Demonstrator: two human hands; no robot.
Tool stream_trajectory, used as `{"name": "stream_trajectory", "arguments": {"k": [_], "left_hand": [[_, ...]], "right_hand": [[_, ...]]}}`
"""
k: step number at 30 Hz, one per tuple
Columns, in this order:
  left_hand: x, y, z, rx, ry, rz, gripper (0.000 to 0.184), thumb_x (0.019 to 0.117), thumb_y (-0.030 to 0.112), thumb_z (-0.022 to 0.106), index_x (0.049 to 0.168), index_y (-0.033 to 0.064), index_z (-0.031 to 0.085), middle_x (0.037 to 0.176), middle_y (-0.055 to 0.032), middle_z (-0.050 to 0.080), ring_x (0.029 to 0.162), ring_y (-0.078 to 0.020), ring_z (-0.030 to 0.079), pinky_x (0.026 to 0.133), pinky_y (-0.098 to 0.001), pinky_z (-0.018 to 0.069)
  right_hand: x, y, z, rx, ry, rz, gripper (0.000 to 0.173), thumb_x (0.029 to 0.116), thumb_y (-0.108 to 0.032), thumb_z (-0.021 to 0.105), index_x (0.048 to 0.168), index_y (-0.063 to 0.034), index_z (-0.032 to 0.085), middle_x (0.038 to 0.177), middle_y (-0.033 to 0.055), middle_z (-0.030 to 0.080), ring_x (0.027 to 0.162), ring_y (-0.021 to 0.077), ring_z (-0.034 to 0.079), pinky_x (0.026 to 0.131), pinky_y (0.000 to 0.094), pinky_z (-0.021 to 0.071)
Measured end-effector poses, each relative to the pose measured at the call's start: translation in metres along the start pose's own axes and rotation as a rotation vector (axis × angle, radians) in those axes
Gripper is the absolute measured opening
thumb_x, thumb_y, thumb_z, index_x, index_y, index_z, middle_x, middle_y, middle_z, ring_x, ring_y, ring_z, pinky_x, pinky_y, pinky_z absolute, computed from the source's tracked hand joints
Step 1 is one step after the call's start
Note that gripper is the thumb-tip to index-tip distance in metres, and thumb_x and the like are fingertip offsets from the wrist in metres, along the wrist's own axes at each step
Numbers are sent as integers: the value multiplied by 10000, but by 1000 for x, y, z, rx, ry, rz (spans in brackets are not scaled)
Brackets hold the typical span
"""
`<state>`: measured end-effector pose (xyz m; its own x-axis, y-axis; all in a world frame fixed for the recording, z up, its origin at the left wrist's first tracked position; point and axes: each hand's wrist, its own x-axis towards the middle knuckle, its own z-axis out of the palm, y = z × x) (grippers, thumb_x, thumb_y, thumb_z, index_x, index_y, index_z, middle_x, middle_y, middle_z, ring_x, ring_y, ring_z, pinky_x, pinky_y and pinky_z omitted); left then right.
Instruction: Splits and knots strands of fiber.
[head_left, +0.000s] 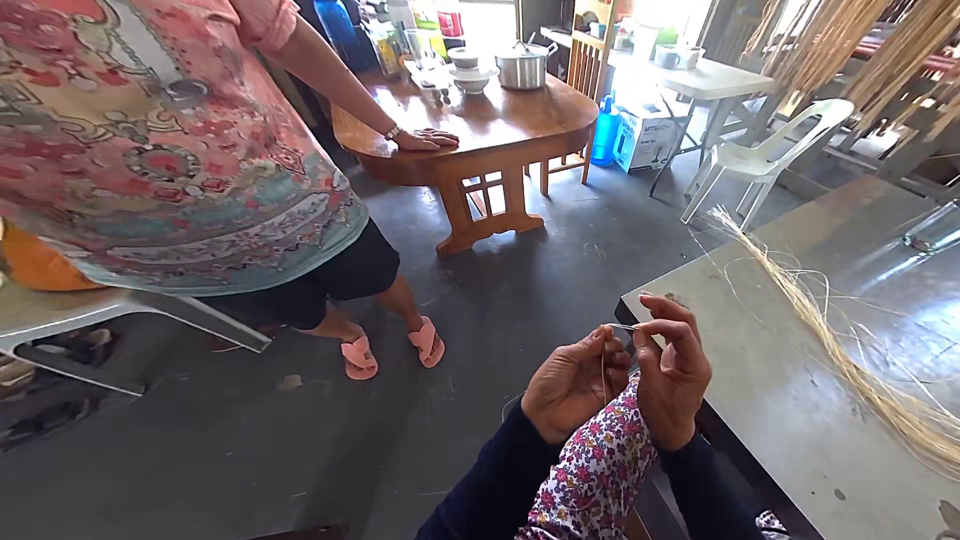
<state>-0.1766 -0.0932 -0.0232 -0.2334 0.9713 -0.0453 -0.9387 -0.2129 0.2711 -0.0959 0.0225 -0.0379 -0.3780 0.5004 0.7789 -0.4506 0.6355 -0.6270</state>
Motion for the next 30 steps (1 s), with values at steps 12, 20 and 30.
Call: {"name": "stream_trajectory", "arguments": {"k": [12,20,30], "left_hand": [[5,-16,31,216,304,219,264,1084,83,436,955,50,664,764,-38,683,693,-109,678,708,-264,594],[13,-28,15,849,215,661,177,937,-69,612,907,10,767,858,5,739,842,-49,695,840,-243,584],[8,-19,7,1560,155,786,100,908,37,697,940,28,792,873,-5,729,899,-27,652,860,-199,523]], "right_hand": [[1,-3,-26,-655,-181,-471,98,1024,-148,588,994,-120,678,1181,179,690,1289,346,577,1151,460,398],[8,-15,-42,-708,-280,-548,103,1038,-142,549,1027,-83,633,1196,178,695,1308,343,574,1176,470,366],[13,-25,-47,-522,-284,-66,135,856,-155,648,771,-74,715,1290,161,674,1373,358,504,1120,494,416]]}}
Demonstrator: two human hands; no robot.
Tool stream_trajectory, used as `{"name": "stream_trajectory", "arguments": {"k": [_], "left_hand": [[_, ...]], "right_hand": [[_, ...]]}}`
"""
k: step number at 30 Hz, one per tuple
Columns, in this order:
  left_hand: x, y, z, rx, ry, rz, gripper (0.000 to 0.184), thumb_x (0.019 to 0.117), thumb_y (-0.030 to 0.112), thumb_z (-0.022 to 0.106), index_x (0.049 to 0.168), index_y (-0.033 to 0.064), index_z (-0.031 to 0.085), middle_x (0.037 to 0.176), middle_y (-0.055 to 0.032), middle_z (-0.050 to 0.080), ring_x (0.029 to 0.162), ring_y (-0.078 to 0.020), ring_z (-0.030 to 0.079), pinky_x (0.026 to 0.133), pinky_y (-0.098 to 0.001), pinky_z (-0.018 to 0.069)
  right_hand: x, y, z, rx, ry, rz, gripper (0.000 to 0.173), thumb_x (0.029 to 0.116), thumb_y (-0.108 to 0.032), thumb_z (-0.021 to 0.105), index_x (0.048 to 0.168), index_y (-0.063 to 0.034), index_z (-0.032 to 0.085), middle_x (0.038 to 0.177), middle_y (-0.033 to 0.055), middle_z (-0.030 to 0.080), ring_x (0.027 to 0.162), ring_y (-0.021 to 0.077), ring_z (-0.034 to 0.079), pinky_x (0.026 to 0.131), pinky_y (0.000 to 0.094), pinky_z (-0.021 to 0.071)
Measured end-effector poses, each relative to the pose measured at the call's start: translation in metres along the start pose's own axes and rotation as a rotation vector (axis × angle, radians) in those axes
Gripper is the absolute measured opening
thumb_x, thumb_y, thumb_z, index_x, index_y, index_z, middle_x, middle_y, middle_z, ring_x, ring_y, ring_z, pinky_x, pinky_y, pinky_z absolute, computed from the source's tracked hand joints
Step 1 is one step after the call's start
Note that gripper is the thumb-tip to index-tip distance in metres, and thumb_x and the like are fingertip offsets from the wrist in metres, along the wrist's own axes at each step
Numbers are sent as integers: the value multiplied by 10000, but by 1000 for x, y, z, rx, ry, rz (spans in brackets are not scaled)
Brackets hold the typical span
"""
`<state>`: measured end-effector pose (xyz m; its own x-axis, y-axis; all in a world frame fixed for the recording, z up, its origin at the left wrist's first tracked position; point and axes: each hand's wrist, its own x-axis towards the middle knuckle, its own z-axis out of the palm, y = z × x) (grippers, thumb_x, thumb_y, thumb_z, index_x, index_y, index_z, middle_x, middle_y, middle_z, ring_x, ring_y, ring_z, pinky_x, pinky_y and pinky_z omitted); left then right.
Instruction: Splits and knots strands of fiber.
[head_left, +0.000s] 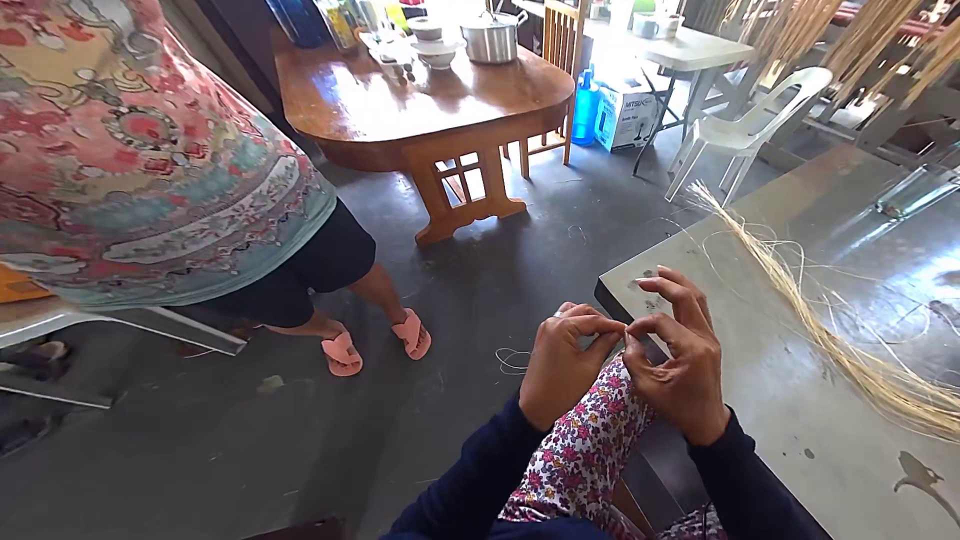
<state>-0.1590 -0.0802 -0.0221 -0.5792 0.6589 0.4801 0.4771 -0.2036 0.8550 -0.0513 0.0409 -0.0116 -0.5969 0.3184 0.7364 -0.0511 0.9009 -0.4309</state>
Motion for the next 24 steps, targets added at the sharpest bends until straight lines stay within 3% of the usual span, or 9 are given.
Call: {"name": "stream_trajectory", "arguments": {"k": [6,10,13,16,19,24], "left_hand": [[0,-8,9,381,58,292,135,915,58,668,891,56,801,854,-39,716,929,-162,635,853,-272,492],[3,-26,15,429,146,459,150,934,55,653,868,34,786,857,-80,706,959,-206,627,911,-285,479],[4,-32,11,190,165,307,108,935,53,675,892,26,770,903,-48,718,985,-140,635,926,-280,496],[3,-30,3,-302,109,15,109,914,-27,665,907,47,745,923,19,701,901,-45,661,834,-232,572],[4,-27,-4,-577,28,-123,166,928,-31,644,893,86,756,966,27,708,939,-63,671,867,-262,582],[5,-27,-5,-657,-61,-161,142,937,7,658,888,90,762,948,25,723,930,-59,677,862,-256,575]], "right_hand": [[-1,-5,4,-52,-40,146,132,815,-143,665,719,-62,710,1277,156,684,1355,376,519,1090,520,437],[-2,-7,9,-97,-3,151,152,825,-147,650,720,-55,712,1267,174,686,1350,404,519,1083,520,445],[1,-5,1,53,14,184,130,858,-169,669,821,-70,744,1195,127,716,1286,297,586,1051,444,491],[4,9,-6,382,-39,256,155,861,-137,734,997,-65,725,1098,33,731,1100,112,681,954,308,577],[5,19,-2,688,-130,301,220,852,-54,772,1061,-59,703,998,20,756,946,109,727,884,293,611],[5,22,6,830,-185,291,188,827,-17,787,995,-74,725,940,-19,746,882,69,713,845,256,606]]}}
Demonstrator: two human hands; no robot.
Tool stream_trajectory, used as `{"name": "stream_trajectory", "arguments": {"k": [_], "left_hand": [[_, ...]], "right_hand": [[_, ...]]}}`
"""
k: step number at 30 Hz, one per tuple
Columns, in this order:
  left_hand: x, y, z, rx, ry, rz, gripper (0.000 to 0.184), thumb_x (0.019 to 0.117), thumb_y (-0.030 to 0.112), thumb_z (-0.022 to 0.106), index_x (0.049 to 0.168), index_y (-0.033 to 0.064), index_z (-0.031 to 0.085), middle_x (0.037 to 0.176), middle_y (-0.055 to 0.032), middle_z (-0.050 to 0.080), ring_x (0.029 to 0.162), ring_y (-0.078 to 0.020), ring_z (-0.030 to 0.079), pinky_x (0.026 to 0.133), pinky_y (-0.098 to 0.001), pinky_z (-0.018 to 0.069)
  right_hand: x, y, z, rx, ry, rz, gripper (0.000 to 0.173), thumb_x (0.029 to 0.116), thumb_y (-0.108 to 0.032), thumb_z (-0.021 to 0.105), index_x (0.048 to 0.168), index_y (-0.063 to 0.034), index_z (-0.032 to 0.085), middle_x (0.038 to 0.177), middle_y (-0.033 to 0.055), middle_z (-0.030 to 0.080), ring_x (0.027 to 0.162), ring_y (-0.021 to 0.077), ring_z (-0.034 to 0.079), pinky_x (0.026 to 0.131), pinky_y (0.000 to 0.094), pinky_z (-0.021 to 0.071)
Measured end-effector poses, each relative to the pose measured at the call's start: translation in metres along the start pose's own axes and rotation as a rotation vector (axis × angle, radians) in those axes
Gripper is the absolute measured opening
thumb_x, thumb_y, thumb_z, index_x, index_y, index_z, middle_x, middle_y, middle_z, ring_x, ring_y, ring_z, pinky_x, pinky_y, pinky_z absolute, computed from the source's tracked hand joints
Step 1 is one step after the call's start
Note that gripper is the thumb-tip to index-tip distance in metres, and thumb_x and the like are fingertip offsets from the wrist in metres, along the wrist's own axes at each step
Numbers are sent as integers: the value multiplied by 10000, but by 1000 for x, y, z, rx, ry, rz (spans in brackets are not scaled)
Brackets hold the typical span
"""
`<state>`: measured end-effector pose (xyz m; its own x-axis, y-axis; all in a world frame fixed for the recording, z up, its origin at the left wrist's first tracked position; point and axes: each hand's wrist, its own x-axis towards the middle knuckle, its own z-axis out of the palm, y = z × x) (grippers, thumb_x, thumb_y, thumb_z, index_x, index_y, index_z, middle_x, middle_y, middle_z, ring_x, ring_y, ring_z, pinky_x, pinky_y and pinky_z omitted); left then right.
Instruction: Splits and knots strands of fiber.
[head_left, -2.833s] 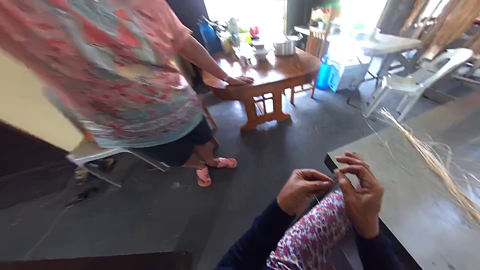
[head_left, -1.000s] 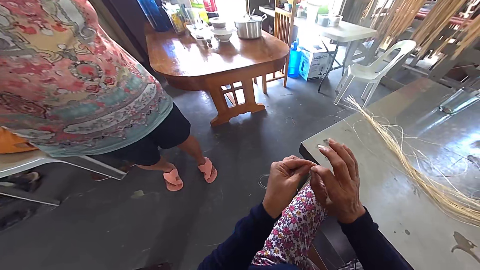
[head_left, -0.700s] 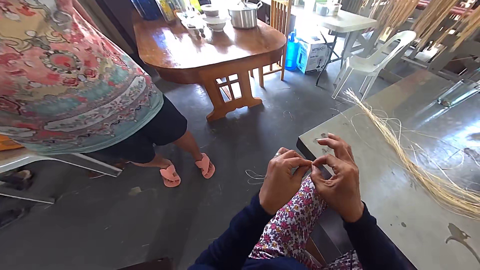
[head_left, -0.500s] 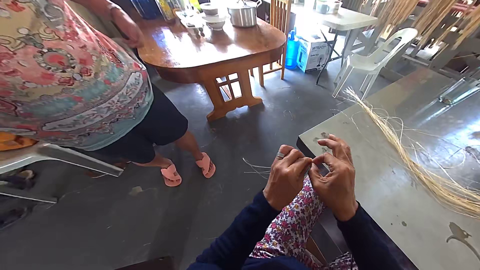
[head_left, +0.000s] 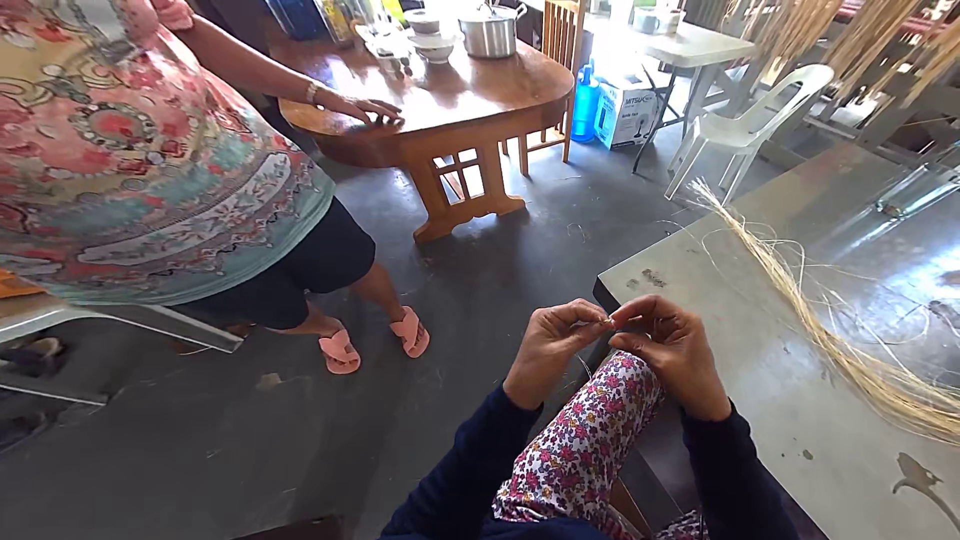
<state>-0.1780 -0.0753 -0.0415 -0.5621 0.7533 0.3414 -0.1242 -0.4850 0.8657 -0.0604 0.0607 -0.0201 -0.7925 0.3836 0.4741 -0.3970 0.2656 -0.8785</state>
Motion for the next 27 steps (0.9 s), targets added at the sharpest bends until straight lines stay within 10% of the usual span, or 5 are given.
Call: {"name": "stream_trajectory", "arguments": {"k": [15,27], "left_hand": [[7,10,-6,35,-137,-58,148,900,-31,665,878,74,768,936,29,736,913,-41,685,855,-241,580],[4,-1,1,189,248,184,152,885,-89,678,930,17,777,863,10,740,787,-49,693,767,-226,599]], "right_hand": [[8,4,-8,25,-91,-12,124,824,-42,797,862,-127,716,875,-59,720,862,36,687,831,228,587],[11,2,19,-135,97,57,132,850,-3,737,969,-24,684,903,8,734,852,53,715,807,224,610]]}}
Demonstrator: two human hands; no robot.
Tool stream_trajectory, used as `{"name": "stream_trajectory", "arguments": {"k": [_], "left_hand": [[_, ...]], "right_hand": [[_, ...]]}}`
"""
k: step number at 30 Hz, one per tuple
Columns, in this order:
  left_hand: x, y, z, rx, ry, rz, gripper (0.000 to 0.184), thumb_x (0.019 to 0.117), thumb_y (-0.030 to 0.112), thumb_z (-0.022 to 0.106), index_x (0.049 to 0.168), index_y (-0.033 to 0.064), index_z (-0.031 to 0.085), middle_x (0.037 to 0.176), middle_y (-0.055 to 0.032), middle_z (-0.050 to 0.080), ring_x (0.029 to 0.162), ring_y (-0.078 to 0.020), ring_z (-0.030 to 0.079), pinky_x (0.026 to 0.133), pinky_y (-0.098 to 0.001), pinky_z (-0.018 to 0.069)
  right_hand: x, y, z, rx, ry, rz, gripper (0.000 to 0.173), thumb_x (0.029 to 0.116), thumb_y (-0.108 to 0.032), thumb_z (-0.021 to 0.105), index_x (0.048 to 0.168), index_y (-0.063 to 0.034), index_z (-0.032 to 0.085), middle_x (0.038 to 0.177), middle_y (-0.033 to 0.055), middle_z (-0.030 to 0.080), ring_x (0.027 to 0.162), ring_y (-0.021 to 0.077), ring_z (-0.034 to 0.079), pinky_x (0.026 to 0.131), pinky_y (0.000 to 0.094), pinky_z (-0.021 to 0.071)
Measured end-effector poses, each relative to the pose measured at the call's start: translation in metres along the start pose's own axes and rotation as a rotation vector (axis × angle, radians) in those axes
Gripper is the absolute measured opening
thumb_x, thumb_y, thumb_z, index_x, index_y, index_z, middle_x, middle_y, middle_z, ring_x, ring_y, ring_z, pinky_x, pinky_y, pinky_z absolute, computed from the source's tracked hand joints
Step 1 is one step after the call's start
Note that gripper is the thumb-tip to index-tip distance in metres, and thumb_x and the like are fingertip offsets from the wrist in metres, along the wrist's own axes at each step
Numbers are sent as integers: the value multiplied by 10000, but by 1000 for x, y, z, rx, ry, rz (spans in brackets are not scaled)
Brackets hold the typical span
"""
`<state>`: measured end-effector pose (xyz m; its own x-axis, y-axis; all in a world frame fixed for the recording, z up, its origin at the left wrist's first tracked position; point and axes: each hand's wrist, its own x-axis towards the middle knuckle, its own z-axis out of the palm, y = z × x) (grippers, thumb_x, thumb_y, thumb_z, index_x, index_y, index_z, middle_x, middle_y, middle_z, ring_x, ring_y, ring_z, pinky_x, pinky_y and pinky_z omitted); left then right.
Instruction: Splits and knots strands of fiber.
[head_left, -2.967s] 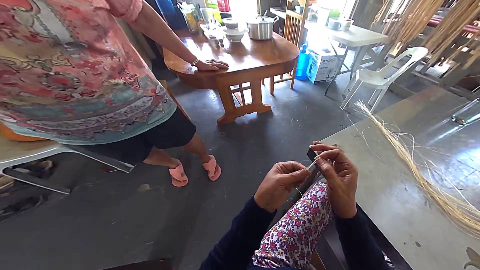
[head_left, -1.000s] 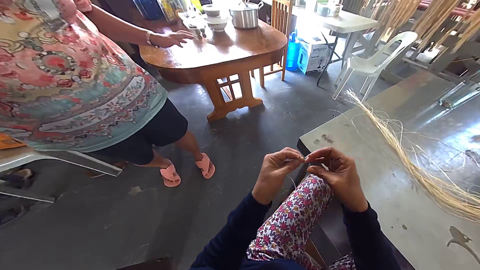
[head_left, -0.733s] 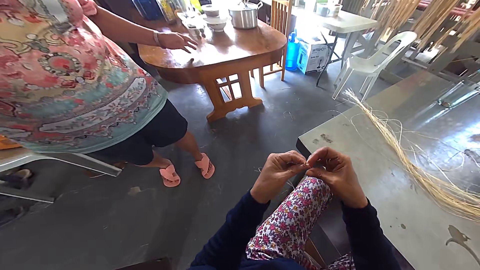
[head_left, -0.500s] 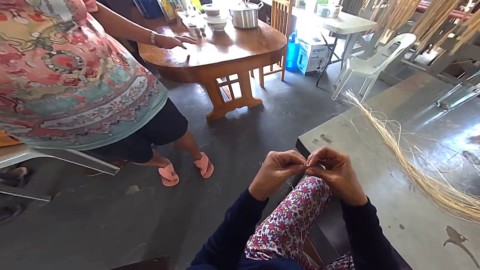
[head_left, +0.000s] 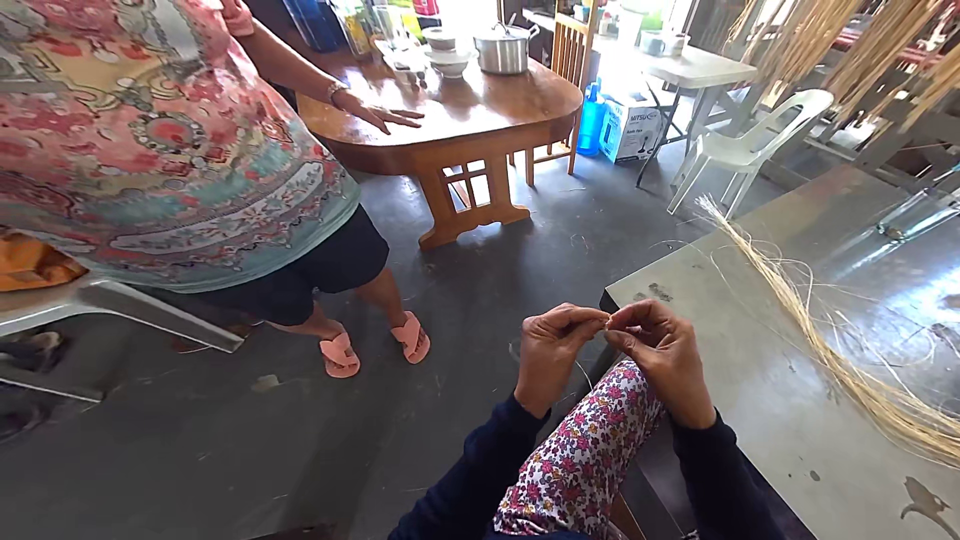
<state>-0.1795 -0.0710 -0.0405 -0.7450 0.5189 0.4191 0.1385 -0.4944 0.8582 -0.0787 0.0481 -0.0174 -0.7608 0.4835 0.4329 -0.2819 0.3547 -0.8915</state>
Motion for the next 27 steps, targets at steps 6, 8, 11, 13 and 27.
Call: {"name": "stream_trajectory", "arguments": {"k": [6,8,11,13,27], "left_hand": [[-3,-3,2,118,66,72,126,870,-73,726,953,3,782,883,-8,737,809,-49,695,770,-224,606],[-4,-4,3,161,76,90,118,865,-62,741,960,-5,783,886,-20,739,802,-53,698,761,-223,608],[-5,-5,4,175,90,93,125,855,-64,747,963,-11,780,883,-25,739,792,-52,700,754,-223,610],[-5,-5,6,128,109,71,135,842,-86,739,950,-11,770,867,-18,744,774,-51,701,748,-227,610],[-11,-15,15,774,49,415,145,915,16,652,920,9,797,898,-104,755,893,-180,707,846,-289,564]], "right_hand": [[0,-1,9,-115,63,13,77,882,-20,695,945,-11,738,890,19,741,839,21,707,805,193,598],[-2,1,13,-169,110,-30,57,868,-20,695,898,-17,743,876,19,733,823,15,697,785,185,590],[-4,4,18,-272,167,-100,76,847,-37,682,872,-23,752,883,31,737,836,20,691,787,184,575],[-5,4,20,-339,199,-152,85,831,-38,680,856,-24,760,889,49,741,869,45,701,819,199,573],[-13,12,16,-643,224,-256,112,825,-61,675,850,-28,779,912,115,748,919,252,706,823,388,564]]}}
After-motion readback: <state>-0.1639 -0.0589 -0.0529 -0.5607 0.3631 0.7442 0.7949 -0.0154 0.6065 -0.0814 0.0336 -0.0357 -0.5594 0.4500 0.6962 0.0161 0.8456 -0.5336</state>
